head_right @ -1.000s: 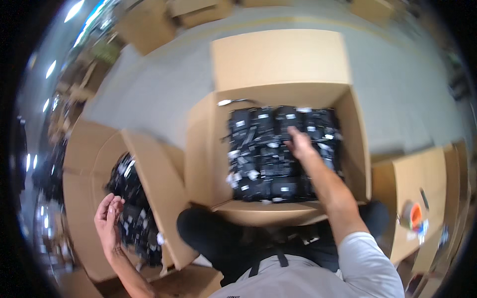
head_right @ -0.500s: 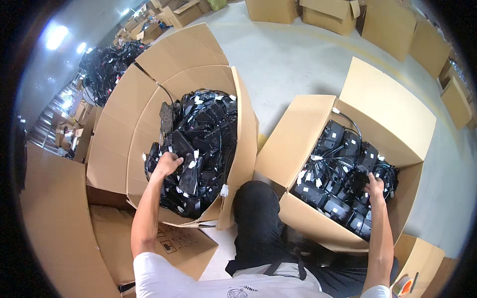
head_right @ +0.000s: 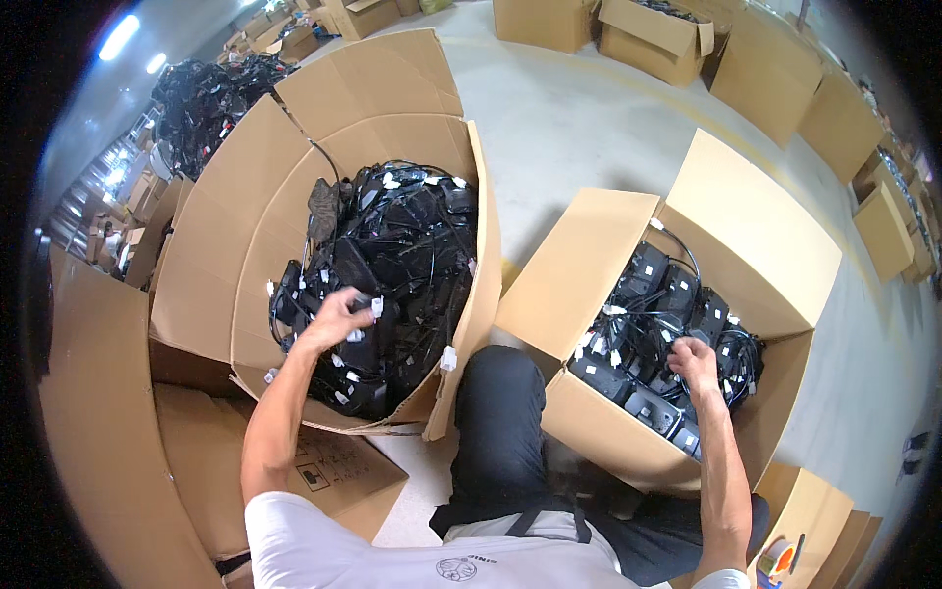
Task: The person sorts electronic display units by hand, taking them from a large cardboard box and placing them into smaller cardboard boxes on the floor. Each unit is inspected for protective film and wires before being placed.
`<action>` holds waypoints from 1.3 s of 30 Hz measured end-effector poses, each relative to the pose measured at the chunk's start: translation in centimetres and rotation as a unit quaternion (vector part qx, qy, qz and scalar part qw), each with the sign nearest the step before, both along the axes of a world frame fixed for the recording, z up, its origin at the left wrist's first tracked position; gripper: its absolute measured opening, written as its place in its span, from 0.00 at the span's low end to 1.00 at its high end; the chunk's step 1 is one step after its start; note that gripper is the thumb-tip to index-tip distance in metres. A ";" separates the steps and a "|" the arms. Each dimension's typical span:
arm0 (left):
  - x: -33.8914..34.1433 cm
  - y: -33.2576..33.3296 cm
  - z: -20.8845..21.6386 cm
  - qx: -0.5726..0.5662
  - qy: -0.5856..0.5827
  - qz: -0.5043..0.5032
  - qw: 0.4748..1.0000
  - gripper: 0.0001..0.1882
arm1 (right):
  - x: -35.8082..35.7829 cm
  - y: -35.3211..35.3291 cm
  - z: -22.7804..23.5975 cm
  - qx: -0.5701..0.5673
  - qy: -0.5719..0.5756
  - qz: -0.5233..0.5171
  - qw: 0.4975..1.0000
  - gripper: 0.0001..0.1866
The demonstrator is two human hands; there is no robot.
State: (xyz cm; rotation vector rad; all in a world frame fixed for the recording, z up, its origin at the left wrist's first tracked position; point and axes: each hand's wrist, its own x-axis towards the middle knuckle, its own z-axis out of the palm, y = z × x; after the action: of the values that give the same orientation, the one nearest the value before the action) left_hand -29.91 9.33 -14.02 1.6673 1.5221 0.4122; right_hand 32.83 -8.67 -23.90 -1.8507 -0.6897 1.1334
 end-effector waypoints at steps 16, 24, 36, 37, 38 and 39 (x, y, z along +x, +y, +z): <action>19.7 -5.3 11.2 -0.032 -0.572 -0.095 0.814 0.19 | -23.7 2.7 21.5 0.310 0.209 0.164 0.913 0.23; -1.9 8.1 -2.1 0.373 0.281 0.064 0.882 0.22 | -10.5 -6.7 19.8 0.281 0.120 -0.043 0.951 0.38; -8.5 5.5 -3.0 0.273 0.603 -0.239 0.710 0.09 | -10.6 -9.8 15.2 0.246 0.132 -0.063 0.958 0.38; -7.7 4.9 -2.8 0.238 0.565 -0.203 0.763 0.10 | -10.9 -9.3 15.2 0.234 0.134 -0.051 0.962 0.37; -5.9 4.0 -1.5 0.202 0.520 -0.166 0.813 0.11 | -11.1 -9.1 15.6 0.242 0.124 -0.044 0.961 0.35; -4.0 3.4 0.9 0.185 0.453 -0.097 0.867 0.13 | -10.8 -9.1 15.6 0.244 0.123 -0.040 0.961 0.34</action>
State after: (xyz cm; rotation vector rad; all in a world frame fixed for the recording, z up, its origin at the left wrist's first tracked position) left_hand -33.95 12.76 -13.13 2.4988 1.9649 -0.2756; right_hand 22.03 -17.82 -8.34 -1.2855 -0.6709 1.0103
